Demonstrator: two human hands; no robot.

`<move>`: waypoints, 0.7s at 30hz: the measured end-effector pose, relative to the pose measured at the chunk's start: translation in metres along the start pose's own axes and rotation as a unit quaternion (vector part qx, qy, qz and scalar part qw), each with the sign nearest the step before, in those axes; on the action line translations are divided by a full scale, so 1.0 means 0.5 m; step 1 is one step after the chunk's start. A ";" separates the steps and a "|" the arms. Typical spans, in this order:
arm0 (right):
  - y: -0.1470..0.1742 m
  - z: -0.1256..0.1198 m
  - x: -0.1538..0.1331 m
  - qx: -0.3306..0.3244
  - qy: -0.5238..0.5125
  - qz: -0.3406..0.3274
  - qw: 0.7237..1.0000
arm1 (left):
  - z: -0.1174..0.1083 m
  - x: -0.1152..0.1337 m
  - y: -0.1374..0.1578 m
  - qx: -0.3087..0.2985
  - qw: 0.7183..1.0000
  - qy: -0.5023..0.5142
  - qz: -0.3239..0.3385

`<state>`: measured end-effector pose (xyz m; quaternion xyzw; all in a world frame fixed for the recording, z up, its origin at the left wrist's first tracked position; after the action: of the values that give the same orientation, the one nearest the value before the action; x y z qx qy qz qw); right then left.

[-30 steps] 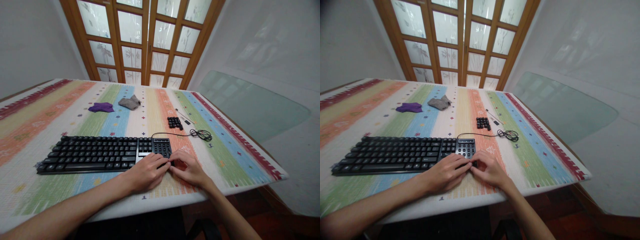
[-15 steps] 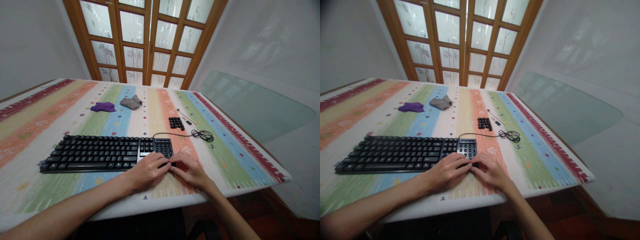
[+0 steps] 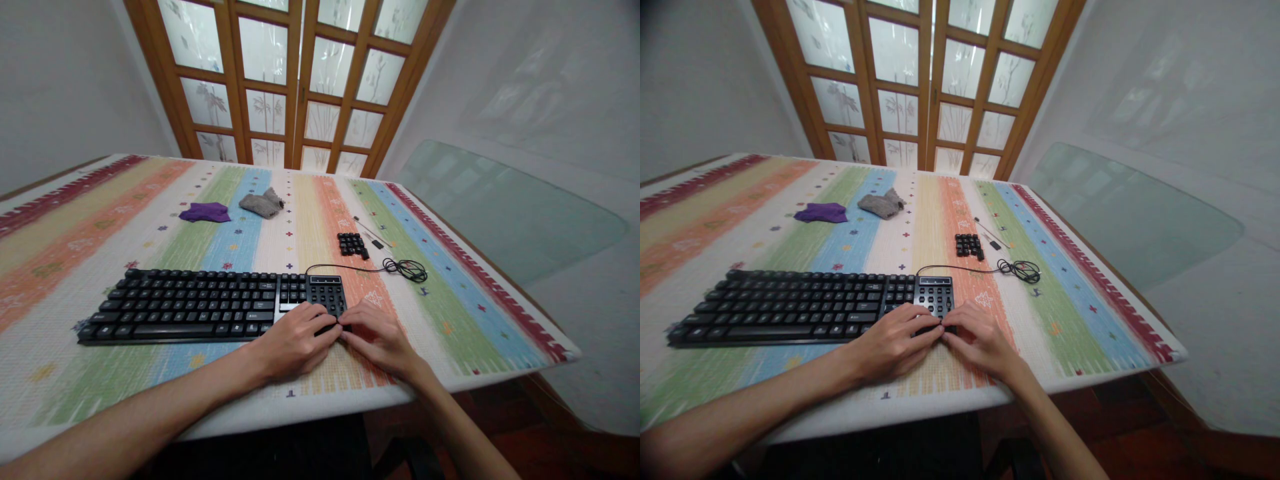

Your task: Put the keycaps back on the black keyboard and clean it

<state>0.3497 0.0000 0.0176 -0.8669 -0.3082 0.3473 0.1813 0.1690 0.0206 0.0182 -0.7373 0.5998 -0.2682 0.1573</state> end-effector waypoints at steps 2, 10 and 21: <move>0.002 -0.002 0.003 0.003 0.002 0.013 1.000 | -0.005 -0.002 0.003 0.010 1.000 -0.001 0.010; 0.004 -0.004 0.003 0.024 -0.021 0.003 0.999 | -0.013 -0.003 0.014 0.038 0.999 0.002 0.025; -0.003 0.005 -0.006 0.017 0.000 -0.018 1.000 | -0.008 -0.002 0.015 0.028 1.000 0.011 0.010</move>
<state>0.3454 -0.0009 0.0182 -0.8577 -0.3180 0.3495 0.2024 0.1605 0.0202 0.0173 -0.7237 0.6011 -0.2911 0.1739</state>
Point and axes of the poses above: each hand's wrist, its own y-axis away from the middle knuckle, its own z-axis out of the palm, x = y × z, the point moved 4 cm from there along -y, towards the middle knuckle, and after that the axes turned 6 degrees about y, right-handed, at the moved point
